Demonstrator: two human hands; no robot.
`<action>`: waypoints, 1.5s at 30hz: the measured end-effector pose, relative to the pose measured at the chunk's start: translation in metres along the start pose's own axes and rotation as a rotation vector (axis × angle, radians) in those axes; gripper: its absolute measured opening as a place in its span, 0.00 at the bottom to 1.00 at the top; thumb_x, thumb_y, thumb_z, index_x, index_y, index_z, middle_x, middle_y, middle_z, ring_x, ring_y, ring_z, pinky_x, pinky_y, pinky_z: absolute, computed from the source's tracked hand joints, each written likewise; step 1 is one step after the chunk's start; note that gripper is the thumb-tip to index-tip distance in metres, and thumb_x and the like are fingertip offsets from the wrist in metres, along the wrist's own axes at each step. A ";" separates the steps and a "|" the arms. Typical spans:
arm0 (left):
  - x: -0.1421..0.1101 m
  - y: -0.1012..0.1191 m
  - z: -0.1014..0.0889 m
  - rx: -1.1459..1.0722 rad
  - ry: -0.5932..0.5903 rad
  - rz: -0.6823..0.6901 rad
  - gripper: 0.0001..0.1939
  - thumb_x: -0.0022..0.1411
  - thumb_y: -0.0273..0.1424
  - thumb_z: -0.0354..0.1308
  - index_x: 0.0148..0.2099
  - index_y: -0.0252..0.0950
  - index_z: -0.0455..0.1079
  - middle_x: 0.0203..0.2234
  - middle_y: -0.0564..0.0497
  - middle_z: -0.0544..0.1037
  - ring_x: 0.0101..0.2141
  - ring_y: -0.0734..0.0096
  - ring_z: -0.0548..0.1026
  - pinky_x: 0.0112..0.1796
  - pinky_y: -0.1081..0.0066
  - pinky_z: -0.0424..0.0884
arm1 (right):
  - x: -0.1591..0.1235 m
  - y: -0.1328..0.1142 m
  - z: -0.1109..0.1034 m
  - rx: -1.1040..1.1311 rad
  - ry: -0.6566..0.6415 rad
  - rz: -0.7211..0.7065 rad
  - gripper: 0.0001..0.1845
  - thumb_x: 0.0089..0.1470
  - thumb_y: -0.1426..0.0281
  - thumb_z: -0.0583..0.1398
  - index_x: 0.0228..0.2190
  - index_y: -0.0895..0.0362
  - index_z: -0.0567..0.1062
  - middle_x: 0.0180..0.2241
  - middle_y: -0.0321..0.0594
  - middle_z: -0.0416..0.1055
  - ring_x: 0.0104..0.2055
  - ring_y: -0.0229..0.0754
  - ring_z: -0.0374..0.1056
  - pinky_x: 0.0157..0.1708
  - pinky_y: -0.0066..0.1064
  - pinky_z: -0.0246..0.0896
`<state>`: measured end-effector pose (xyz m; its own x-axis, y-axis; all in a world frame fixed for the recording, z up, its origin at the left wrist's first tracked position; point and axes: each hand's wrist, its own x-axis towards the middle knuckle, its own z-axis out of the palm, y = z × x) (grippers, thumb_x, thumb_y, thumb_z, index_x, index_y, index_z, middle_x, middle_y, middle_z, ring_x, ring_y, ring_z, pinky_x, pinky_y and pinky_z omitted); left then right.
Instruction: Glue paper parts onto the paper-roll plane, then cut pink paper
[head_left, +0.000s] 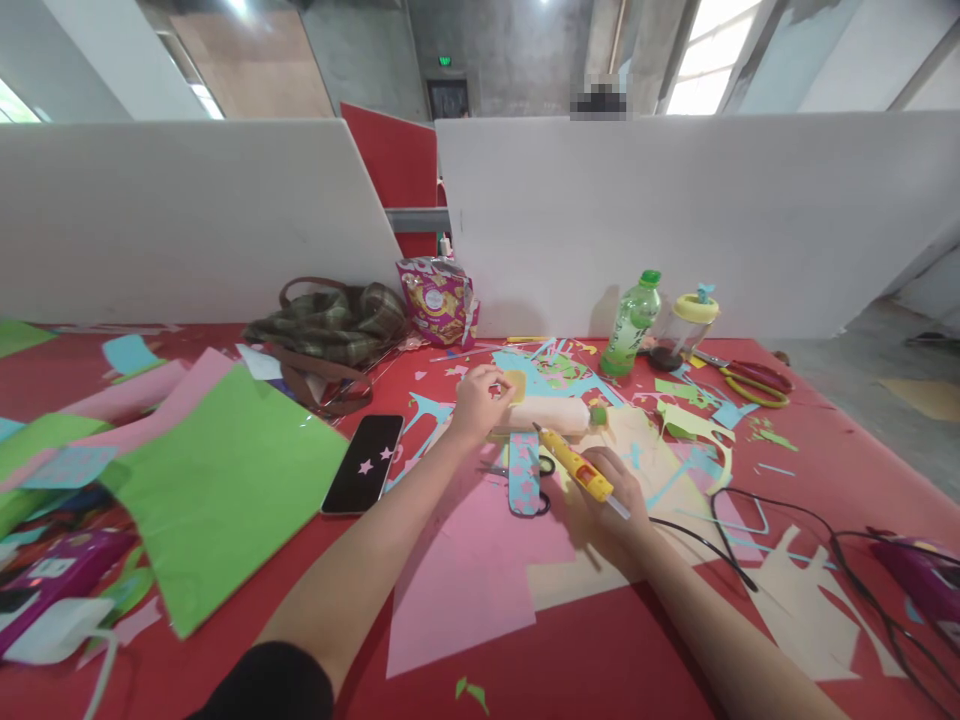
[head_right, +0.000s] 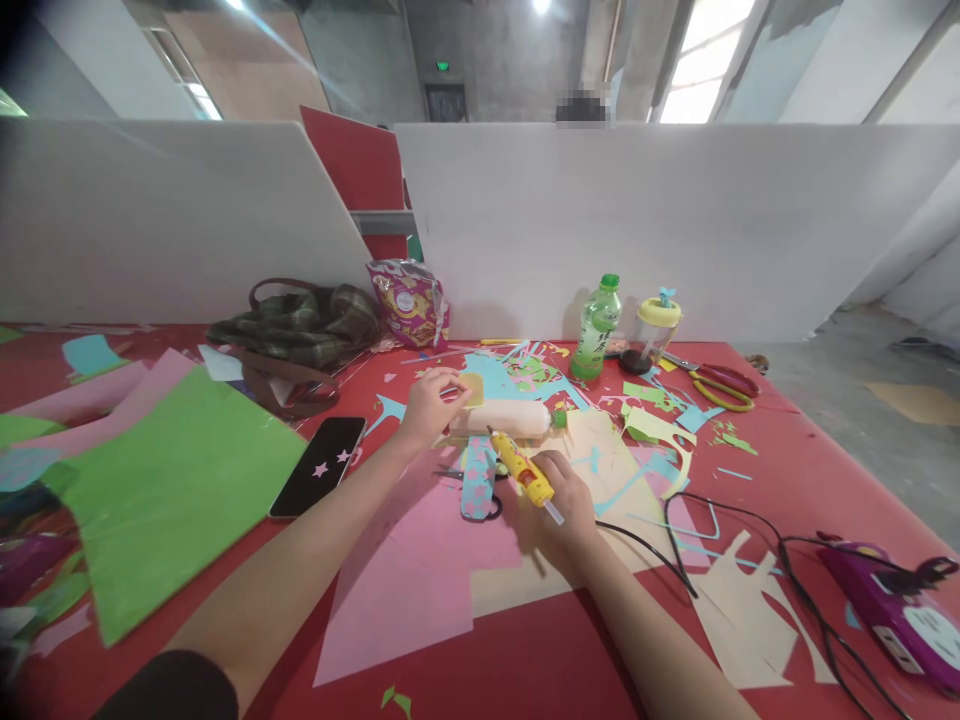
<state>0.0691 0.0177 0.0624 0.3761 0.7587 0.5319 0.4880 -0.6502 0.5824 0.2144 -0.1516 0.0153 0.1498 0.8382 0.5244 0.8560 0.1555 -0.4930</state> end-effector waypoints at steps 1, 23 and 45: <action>0.000 0.000 0.000 0.001 0.000 0.007 0.02 0.47 0.26 0.55 0.24 0.35 0.66 0.31 0.49 0.71 0.36 0.69 0.69 0.41 0.68 0.63 | 0.000 0.001 0.000 0.000 0.000 0.000 0.07 0.46 0.72 0.52 0.31 0.55 0.64 0.31 0.43 0.67 0.30 0.41 0.66 0.26 0.30 0.62; 0.001 0.003 0.001 0.024 0.016 -0.014 0.04 0.48 0.28 0.55 0.23 0.35 0.65 0.24 0.51 0.74 0.31 0.67 0.69 0.38 0.67 0.61 | 0.001 0.001 0.000 -0.012 -0.029 0.009 0.06 0.45 0.71 0.53 0.30 0.55 0.65 0.30 0.42 0.67 0.28 0.41 0.66 0.24 0.29 0.61; 0.006 -0.003 0.013 -0.284 -0.020 -0.180 0.12 0.44 0.26 0.55 0.33 0.37 0.57 0.27 0.54 0.68 0.30 0.74 0.70 0.29 0.76 0.66 | -0.002 0.008 0.004 0.002 -0.038 0.026 0.07 0.47 0.72 0.52 0.32 0.55 0.65 0.32 0.42 0.67 0.30 0.41 0.66 0.26 0.30 0.62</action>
<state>0.0800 0.0243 0.0559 0.3201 0.8613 0.3946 0.3101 -0.4888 0.8154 0.2189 -0.1503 0.0076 0.1531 0.8613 0.4844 0.8512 0.1341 -0.5074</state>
